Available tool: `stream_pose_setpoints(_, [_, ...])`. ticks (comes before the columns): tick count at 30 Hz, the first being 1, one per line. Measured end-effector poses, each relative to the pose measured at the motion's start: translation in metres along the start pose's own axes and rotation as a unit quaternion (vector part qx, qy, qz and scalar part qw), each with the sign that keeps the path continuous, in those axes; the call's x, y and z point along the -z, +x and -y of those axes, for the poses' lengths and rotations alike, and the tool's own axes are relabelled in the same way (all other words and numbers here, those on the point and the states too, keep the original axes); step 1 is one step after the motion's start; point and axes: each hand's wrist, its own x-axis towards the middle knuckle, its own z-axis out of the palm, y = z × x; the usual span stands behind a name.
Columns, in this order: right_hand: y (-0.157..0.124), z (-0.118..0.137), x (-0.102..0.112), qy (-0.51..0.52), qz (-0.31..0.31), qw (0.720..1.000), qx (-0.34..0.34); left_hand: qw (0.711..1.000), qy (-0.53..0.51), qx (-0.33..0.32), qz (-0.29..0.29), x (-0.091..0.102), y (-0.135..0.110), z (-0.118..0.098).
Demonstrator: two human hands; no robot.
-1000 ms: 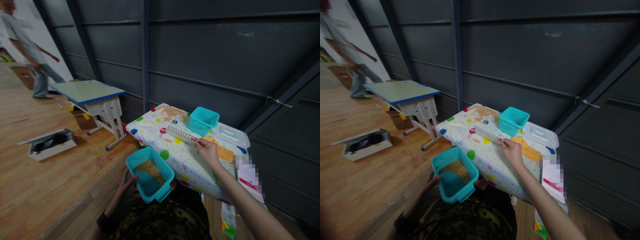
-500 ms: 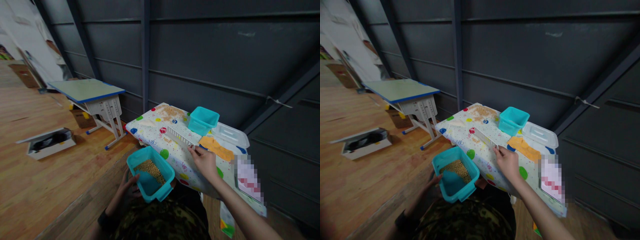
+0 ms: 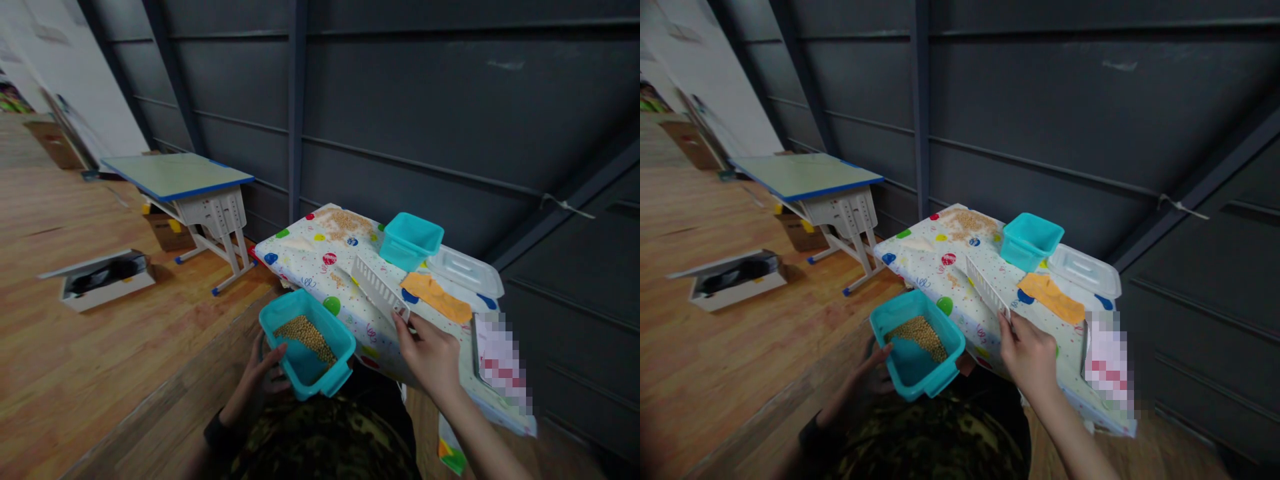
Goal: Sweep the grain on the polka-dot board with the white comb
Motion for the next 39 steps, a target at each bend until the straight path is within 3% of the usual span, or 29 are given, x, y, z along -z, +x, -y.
stream_pose_setpoints(8, [-0.01, 0.015, 0.006, 0.027, 0.027, 0.999, 0.002, 1.0, 0.003, -0.02, -0.011, -0.008, 0.003, 0.004])
stream_pose_setpoints(17, [-0.018, 0.044, 0.02, 0.113, 0.046, 0.991, 0.059, 1.0, -0.014, -0.022, 0.003, -0.02, -0.007, -0.002])
stream_pose_setpoints(21, [-0.011, 0.037, 0.02, 0.08, 0.02, 0.995, 0.05, 0.999, -0.024, -0.021, 0.01, -0.021, -0.009, -0.004])
stream_pose_setpoints(25, [-0.004, 0.017, 0.006, 0.034, 0.0, 0.999, 0.036, 1.0, -0.016, -0.016, 0.012, -0.02, -0.009, -0.005])
stream_pose_setpoints(30, [-0.003, 0.007, -0.008, 0.021, 0.034, 0.999, 0.035, 0.999, -0.009, -0.02, 0.024, -0.016, -0.007, -0.005])
stream_pose_setpoints(39, [-0.004, 0.017, 0.012, 0.073, 0.033, 0.995, 0.064, 0.999, -0.019, -0.029, 0.025, -0.017, -0.007, -0.003])
